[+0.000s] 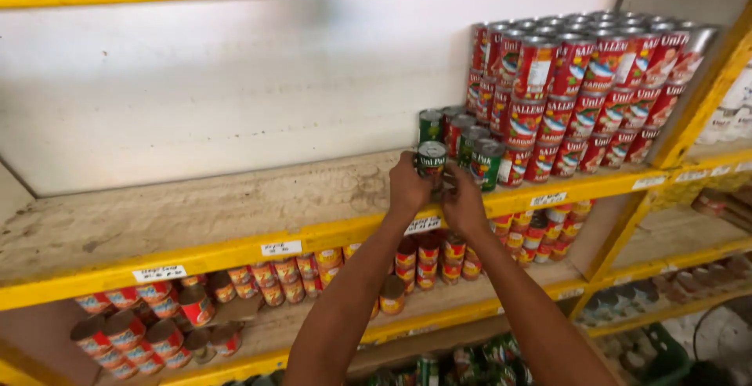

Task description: Stocking canned goods from a cardboard box onto store shelves.

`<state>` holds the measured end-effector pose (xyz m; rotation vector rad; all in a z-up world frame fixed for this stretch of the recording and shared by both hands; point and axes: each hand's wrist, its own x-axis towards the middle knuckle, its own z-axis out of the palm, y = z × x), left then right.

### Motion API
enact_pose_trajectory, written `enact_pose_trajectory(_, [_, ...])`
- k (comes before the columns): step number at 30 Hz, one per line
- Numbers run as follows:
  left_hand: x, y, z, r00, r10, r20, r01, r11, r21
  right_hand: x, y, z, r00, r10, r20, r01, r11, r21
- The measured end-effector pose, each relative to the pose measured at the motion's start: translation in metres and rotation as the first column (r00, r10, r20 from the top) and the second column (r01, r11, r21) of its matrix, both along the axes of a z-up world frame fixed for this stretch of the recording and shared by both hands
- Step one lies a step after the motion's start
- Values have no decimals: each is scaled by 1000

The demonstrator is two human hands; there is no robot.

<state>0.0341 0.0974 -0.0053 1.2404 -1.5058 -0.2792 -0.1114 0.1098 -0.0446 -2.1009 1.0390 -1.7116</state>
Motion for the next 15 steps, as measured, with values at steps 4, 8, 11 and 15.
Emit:
enact_pose_trajectory(4, [-6, -20, 4, 998, 55, 19, -52, 990, -128, -1, -27, 4, 999, 43, 5, -43, 998, 50])
enact_pose_trajectory(8, [-13, -26, 14, 997, 63, -41, -67, 993, -99, 1, -39, 17, 985, -106, -139, 123, 985, 121])
enact_pose_trajectory(11, [-20, -47, 6, 995, 77, -67, -81, 995, -59, -5, -69, -2, 989, -44, -140, 62, 990, 123])
enact_pose_trajectory(15, [-25, -54, 6, 993, 80, -89, -84, 995, -45, -6, -77, 2, 993, 97, -61, -79, 966, 247])
